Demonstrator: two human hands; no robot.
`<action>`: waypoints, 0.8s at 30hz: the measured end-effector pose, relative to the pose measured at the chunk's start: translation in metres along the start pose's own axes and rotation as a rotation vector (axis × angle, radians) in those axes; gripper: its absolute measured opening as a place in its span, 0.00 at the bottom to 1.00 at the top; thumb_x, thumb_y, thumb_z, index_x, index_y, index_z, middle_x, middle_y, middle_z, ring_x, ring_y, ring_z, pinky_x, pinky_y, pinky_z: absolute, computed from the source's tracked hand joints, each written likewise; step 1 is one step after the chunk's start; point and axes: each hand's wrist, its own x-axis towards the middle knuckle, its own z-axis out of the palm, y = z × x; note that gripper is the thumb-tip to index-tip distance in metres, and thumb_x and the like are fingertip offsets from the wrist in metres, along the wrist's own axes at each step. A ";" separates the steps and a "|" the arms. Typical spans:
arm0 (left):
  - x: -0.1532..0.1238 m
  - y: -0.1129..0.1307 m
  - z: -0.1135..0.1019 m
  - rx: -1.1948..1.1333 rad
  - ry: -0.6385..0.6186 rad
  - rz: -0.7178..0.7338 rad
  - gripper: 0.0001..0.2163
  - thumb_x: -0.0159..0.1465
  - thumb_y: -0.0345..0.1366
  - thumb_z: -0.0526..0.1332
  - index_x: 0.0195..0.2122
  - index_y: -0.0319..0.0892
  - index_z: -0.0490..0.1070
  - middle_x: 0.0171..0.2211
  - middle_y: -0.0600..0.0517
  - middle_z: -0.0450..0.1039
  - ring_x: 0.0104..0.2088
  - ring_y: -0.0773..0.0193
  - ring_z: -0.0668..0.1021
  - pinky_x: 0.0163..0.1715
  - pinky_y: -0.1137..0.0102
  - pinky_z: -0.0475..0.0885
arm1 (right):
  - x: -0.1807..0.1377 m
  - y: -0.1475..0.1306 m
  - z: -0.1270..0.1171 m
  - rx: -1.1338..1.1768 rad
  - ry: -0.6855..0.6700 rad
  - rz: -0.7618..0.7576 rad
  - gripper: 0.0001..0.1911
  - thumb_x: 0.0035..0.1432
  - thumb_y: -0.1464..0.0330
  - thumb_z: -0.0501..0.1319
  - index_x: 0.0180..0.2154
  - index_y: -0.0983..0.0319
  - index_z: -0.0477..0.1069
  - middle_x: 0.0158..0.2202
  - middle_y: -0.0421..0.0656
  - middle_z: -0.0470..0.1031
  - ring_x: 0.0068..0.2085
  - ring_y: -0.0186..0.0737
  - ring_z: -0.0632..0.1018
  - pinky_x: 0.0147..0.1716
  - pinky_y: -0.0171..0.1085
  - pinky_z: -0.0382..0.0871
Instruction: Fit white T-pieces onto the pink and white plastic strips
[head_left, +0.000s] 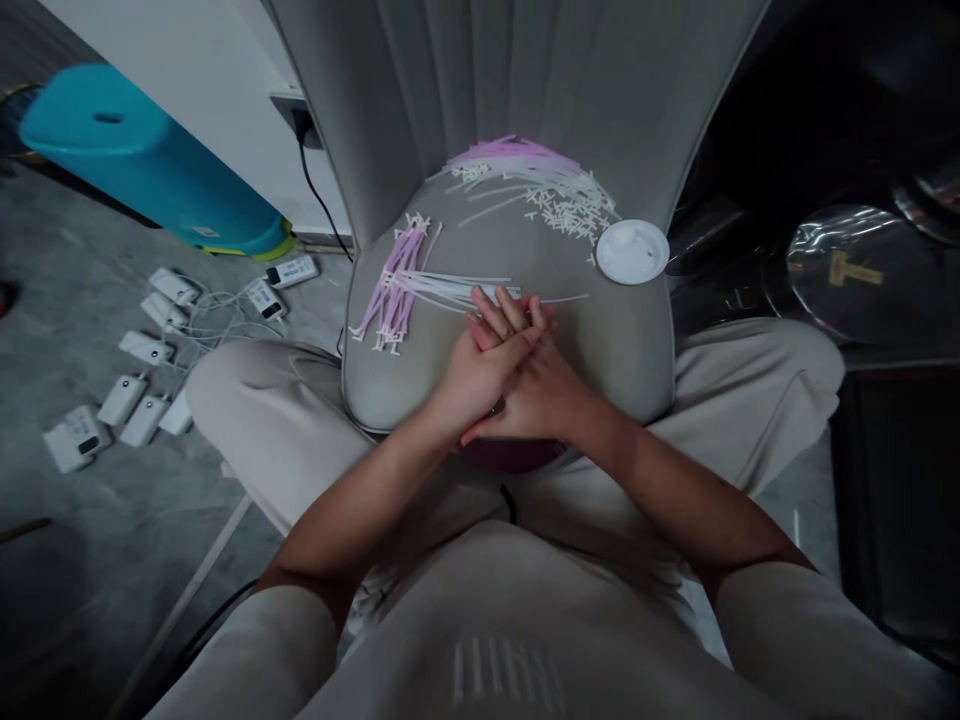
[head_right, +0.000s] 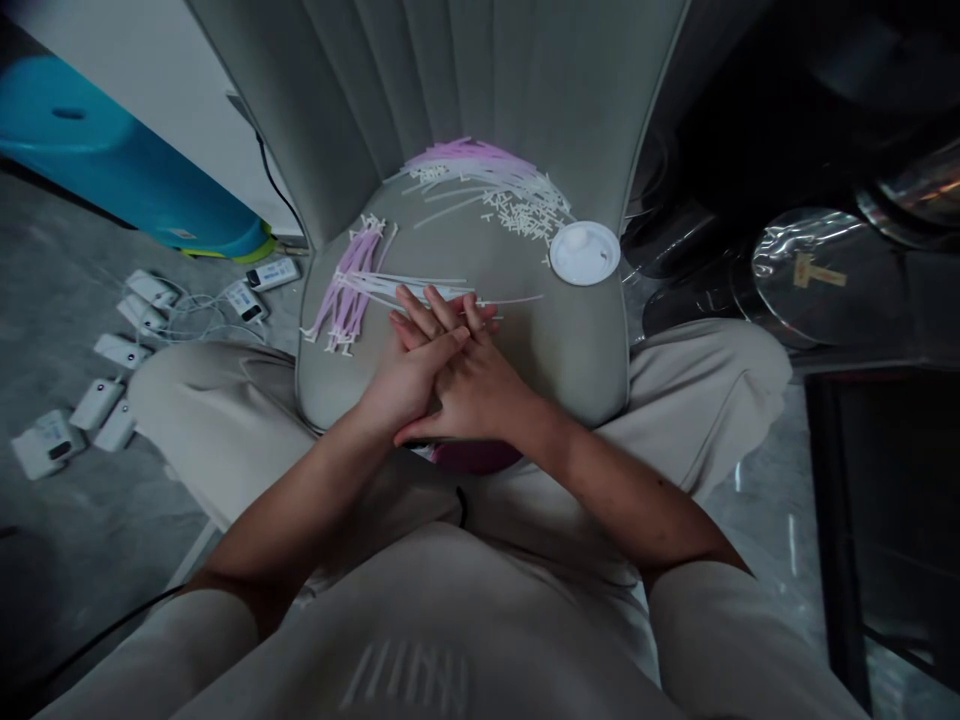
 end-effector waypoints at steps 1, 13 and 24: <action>0.000 0.003 -0.001 -0.028 0.007 -0.024 0.19 0.73 0.46 0.52 0.64 0.54 0.61 0.59 0.45 0.75 0.58 0.51 0.79 0.54 0.49 0.80 | 0.000 0.001 -0.001 -0.002 0.000 -0.015 0.68 0.42 0.37 0.68 0.72 0.66 0.46 0.75 0.60 0.45 0.75 0.68 0.45 0.70 0.71 0.32; 0.003 0.019 -0.016 0.253 0.028 0.021 0.21 0.70 0.51 0.56 0.59 0.46 0.68 0.58 0.43 0.75 0.58 0.57 0.79 0.58 0.61 0.76 | -0.005 0.015 0.012 -0.126 0.160 -0.012 0.28 0.69 0.66 0.54 0.68 0.47 0.58 0.72 0.42 0.61 0.74 0.51 0.57 0.71 0.68 0.39; 0.008 0.033 -0.026 0.344 0.065 0.275 0.21 0.71 0.51 0.55 0.28 0.43 0.73 0.24 0.53 0.74 0.25 0.68 0.75 0.28 0.69 0.70 | -0.001 0.016 0.002 0.014 0.168 0.007 0.24 0.68 0.67 0.53 0.63 0.55 0.66 0.62 0.50 0.68 0.59 0.47 0.73 0.58 0.51 0.72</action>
